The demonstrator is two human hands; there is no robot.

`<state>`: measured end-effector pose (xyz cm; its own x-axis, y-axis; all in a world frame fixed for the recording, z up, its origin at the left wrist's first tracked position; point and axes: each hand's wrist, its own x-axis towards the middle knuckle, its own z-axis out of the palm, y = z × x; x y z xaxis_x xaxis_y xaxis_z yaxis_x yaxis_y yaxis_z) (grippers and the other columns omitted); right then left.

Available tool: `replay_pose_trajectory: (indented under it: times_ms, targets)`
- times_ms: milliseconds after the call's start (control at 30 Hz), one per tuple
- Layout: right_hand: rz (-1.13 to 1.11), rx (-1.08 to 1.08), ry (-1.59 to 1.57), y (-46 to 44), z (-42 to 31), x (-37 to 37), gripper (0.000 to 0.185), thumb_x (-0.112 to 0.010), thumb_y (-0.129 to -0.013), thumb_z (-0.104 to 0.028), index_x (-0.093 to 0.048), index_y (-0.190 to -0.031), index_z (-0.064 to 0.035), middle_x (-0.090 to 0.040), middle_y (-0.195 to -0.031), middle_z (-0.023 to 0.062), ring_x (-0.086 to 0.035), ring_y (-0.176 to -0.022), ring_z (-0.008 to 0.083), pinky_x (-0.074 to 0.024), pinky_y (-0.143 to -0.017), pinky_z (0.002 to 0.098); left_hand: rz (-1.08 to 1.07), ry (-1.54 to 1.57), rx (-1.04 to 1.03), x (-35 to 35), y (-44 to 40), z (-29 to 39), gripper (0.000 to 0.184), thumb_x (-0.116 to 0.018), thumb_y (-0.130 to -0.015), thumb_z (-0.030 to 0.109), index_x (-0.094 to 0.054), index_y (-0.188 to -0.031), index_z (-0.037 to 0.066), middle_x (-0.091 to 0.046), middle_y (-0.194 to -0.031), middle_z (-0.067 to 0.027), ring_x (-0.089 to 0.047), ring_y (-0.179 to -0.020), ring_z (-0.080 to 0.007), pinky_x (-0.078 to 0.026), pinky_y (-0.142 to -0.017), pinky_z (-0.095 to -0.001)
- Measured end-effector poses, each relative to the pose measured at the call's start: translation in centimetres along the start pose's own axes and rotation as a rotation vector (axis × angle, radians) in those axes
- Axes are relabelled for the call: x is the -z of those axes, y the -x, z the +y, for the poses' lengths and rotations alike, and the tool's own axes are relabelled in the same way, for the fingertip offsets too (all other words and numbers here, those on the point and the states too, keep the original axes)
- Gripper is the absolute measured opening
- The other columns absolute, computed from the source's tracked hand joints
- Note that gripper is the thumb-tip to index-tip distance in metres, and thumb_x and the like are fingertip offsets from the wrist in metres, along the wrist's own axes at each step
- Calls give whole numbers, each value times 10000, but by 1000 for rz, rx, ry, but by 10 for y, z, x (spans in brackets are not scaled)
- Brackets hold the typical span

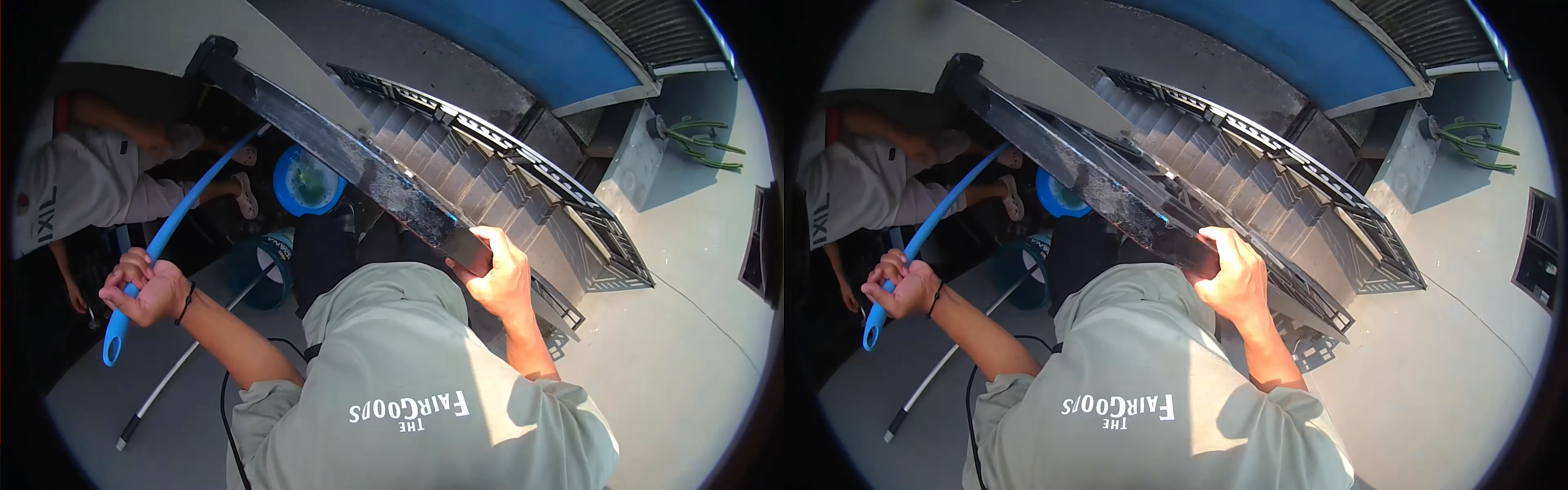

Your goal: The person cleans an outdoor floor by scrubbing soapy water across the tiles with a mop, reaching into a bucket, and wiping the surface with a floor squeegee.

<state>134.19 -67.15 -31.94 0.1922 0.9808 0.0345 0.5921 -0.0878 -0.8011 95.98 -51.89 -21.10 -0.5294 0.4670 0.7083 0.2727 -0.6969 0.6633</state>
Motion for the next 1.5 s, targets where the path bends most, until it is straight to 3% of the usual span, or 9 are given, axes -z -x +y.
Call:
replay_pose_trajectory:
  times_ms: [67, 233, 367, 667, 700, 1133, 1267, 1467, 1500]
  targets:
    - [-5, 56, -4, -6, 4, 3, 470, -793, -510, -50, -588, -933, -49, -630, -773, 89, -598, -616, 253, -471, -582, 324, -18, -28, -8, -8, 0, 2, 388, -509, -906, 372, -491, -707, 39, -228, -470, 2, -265, -416, -129, -272, -482, -293]
    - [18, 167, -49, -12, 19, 10, 419, -705, -501, -67, -605, -906, -18, -586, -685, 80, -570, -580, 239, -446, -552, 321, -90, -25, 80, -4, -15, 1, 383, -488, -912, 380, -484, -752, 31, -292, -505, -17, -328, -459, -151, -342, -551, -321]
    - [-82, 141, -144, -17, 30, 14, 466, -707, -478, -91, -608, -929, -32, -570, -705, 64, -561, -589, 231, -441, -548, 330, 134, -152, 63, -2, -30, -9, 368, -490, -909, 346, -481, -784, 0, -344, -516, -43, -385, -476, -185, -424, -613, -363]
    - [-381, 126, -227, -13, 64, 26, 494, -662, -529, -129, -595, -1012, -53, -555, -741, 53, -568, -667, 216, -409, -655, 337, 232, -326, -20, 4, -57, -35, 308, -498, -914, 231, -502, -765, -39, -423, -546, -82, -451, -483, -207, -469, -523, -362]
    - [-307, 138, -243, -13, 67, 26, 533, -661, -457, -106, -615, -984, -40, -554, -682, 43, -551, -600, 211, -407, -614, 320, 248, -339, -17, 2, -58, -38, 305, -495, -914, 227, -501, -763, -39, -424, -548, -83, -451, -482, -208, -470, -525, -362]
    - [-156, 123, -212, -1, 86, 26, 456, -682, -446, -175, -656, -885, -51, -520, -648, 32, -521, -578, 196, -404, -584, 327, 344, -346, -71, -34, -59, -62, 271, -541, -825, 77, -325, -902, -65, -401, -509, -115, -426, -412, -215, -474, -410, -393]
    - [-255, 123, -194, 2, 90, 30, 455, -690, -534, -212, -633, -951, -40, -538, -730, 53, -536, -660, 208, -416, -667, 340, 289, -284, -45, -26, -70, -67, 217, -543, -801, 56, -368, -869, -54, -408, -519, -114, -424, -408, -214, -464, -404, -377]
    - [-214, 87, -220, 1, 92, 31, 509, -711, -474, -245, -668, -943, -49, -564, -717, 41, -563, -649, 195, -438, -664, 330, 250, -383, -57, -34, -71, -73, 265, -477, -900, 215, -482, -745, -1, -368, -504, -81, -389, -432, -201, -446, -462, -393]
    - [-218, 84, -214, 1, 93, 32, 515, -741, -518, -330, -668, -944, -50, -568, -722, 42, -569, -657, 192, -439, -665, 331, 246, -381, -37, -34, -70, -73, 288, -460, -910, 238, -482, -752, -1, -354, -501, -77, -379, -435, -199, -439, -469, -397]
